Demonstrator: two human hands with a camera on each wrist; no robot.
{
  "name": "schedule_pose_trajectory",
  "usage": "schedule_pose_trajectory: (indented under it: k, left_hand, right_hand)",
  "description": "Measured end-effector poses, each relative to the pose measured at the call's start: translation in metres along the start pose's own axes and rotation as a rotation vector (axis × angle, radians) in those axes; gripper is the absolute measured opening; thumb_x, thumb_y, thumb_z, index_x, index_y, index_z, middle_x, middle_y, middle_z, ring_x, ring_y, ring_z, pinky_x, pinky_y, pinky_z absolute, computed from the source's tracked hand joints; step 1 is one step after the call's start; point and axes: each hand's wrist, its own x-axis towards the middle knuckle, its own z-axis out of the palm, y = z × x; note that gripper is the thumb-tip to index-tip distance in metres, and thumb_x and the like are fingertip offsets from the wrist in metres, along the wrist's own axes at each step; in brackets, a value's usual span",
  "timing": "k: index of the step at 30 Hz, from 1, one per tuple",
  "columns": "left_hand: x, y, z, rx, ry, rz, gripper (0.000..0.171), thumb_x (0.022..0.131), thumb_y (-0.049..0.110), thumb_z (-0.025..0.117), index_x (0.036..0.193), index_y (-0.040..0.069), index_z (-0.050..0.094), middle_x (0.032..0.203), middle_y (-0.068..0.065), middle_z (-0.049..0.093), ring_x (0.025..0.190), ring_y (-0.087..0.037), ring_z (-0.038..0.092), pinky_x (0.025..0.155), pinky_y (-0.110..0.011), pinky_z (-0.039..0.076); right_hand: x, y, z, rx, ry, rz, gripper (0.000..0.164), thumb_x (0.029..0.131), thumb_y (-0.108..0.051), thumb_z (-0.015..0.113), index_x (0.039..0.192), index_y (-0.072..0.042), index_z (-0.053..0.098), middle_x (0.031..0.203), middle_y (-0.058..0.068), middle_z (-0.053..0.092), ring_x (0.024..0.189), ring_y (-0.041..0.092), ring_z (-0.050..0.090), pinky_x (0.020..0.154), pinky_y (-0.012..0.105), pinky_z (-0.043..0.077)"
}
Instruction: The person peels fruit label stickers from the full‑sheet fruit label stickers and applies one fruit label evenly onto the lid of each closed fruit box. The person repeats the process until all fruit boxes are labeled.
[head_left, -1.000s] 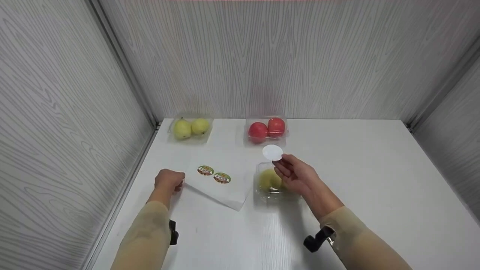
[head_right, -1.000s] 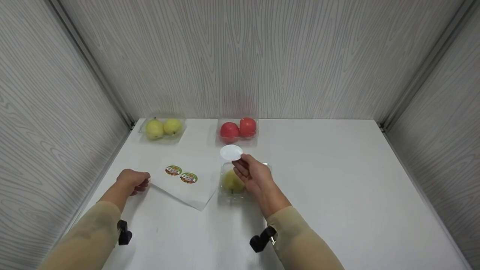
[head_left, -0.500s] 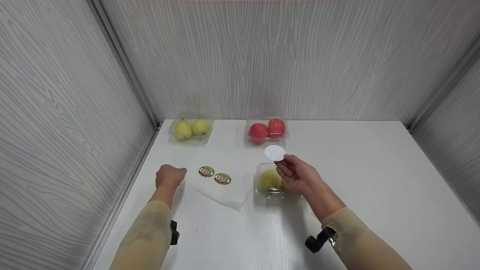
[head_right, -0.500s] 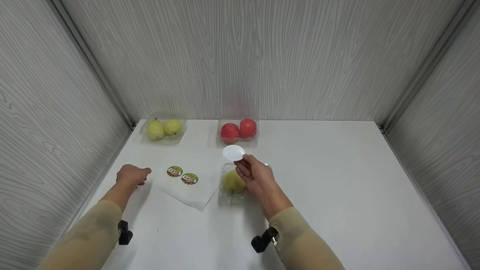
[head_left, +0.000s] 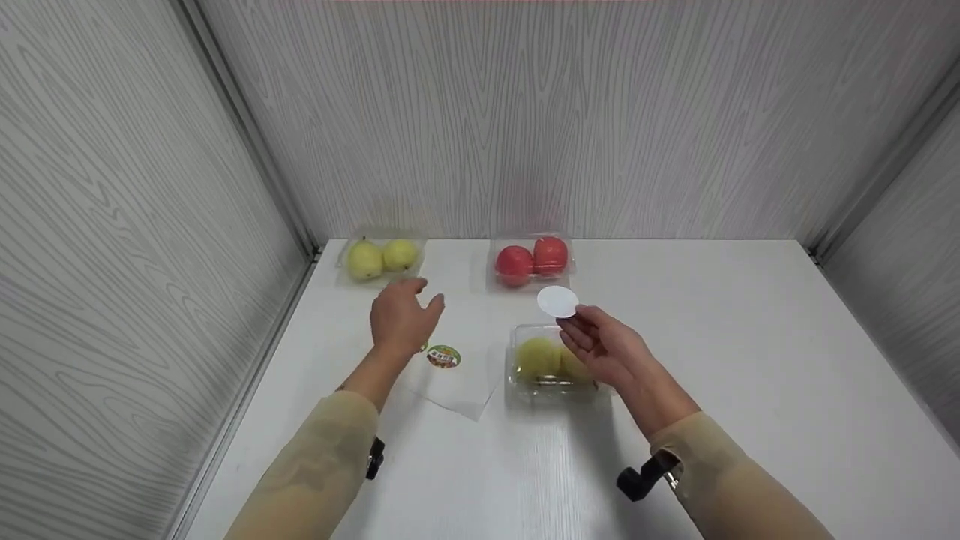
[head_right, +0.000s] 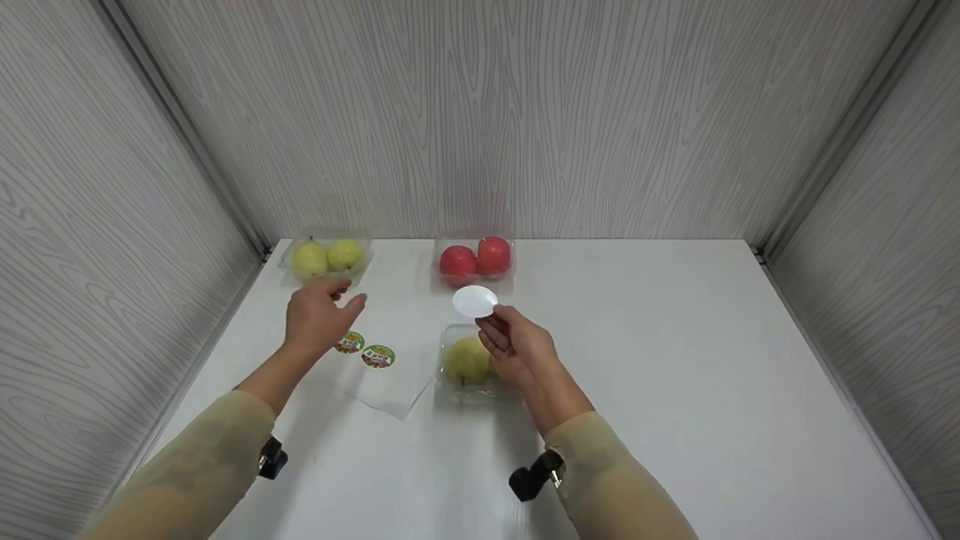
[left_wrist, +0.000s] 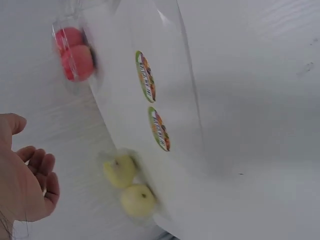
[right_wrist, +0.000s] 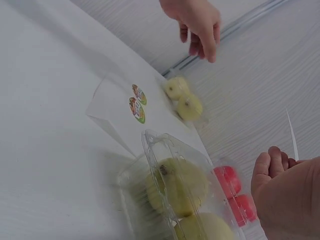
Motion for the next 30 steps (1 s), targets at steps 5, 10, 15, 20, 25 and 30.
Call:
schedule_pose_trajectory:
  k: [5,10,15,20,25,30]
  left_hand:
    - [-0.002,0.033,0.008,0.227,0.175,0.513,0.036,0.091,0.024,0.083,0.118,0.002,0.076,0.112,-0.013,0.073,0.107,-0.031,0.07,0.09,-0.049,0.055]
    - [-0.007,0.056,0.012,0.442,0.301,0.955,0.029,0.095,0.02,0.078,0.119,0.004,0.076,0.113,-0.01,0.074,0.107,-0.026,0.069,0.088,-0.044,0.054]
    - [-0.011,0.066,0.016,0.579,0.365,1.211,0.02,0.1,0.013,0.073,0.119,0.008,0.078,0.112,-0.007,0.076,0.109,-0.023,0.068,0.094,-0.04,0.054]
    - [-0.012,0.072,0.021,0.627,0.392,1.325,0.017,0.101,0.011,0.07,0.114,0.01,0.079,0.106,-0.005,0.075,0.106,-0.022,0.067,0.096,-0.038,0.053]
    - [-0.01,0.076,0.026,0.626,0.399,1.377,0.014,0.1,0.012,0.07,0.11,0.009,0.079,0.102,-0.005,0.074,0.104,-0.023,0.067,0.095,-0.037,0.053]
    - [-0.008,0.076,0.027,0.634,0.392,1.378,0.013,0.1,0.011,0.07,0.108,0.01,0.08,0.101,-0.004,0.075,0.104,-0.023,0.068,0.096,-0.037,0.053]
  right_hand:
    - [0.001,-0.002,-0.001,-0.009,-0.011,-0.002,0.015,0.108,-0.012,0.062,0.103,-0.001,0.071,0.097,0.013,0.079,0.094,0.02,0.079,0.103,0.035,0.055]
    - [0.002,0.0,-0.001,-0.026,-0.004,0.015,0.015,0.108,-0.012,0.062,0.101,-0.001,0.071,0.097,0.013,0.079,0.095,0.02,0.079,0.102,0.035,0.056]
    - [0.002,0.002,0.001,-0.048,-0.005,0.02,0.016,0.107,-0.013,0.063,0.103,-0.001,0.073,0.099,0.013,0.08,0.097,0.021,0.079,0.109,0.038,0.051]
    - [0.001,0.004,0.0,-0.085,-0.002,0.025,0.017,0.107,-0.013,0.063,0.104,-0.001,0.074,0.102,0.014,0.08,0.099,0.022,0.078,0.106,0.037,0.053]
    - [0.001,0.006,0.0,-0.137,-0.011,0.02,0.016,0.108,-0.014,0.062,0.106,-0.001,0.072,0.102,0.013,0.079,0.1,0.021,0.077,0.1,0.035,0.057]
    - [0.001,0.006,0.001,-0.137,-0.01,0.026,0.016,0.107,-0.013,0.063,0.104,-0.001,0.073,0.102,0.014,0.08,0.098,0.021,0.078,0.101,0.036,0.057]
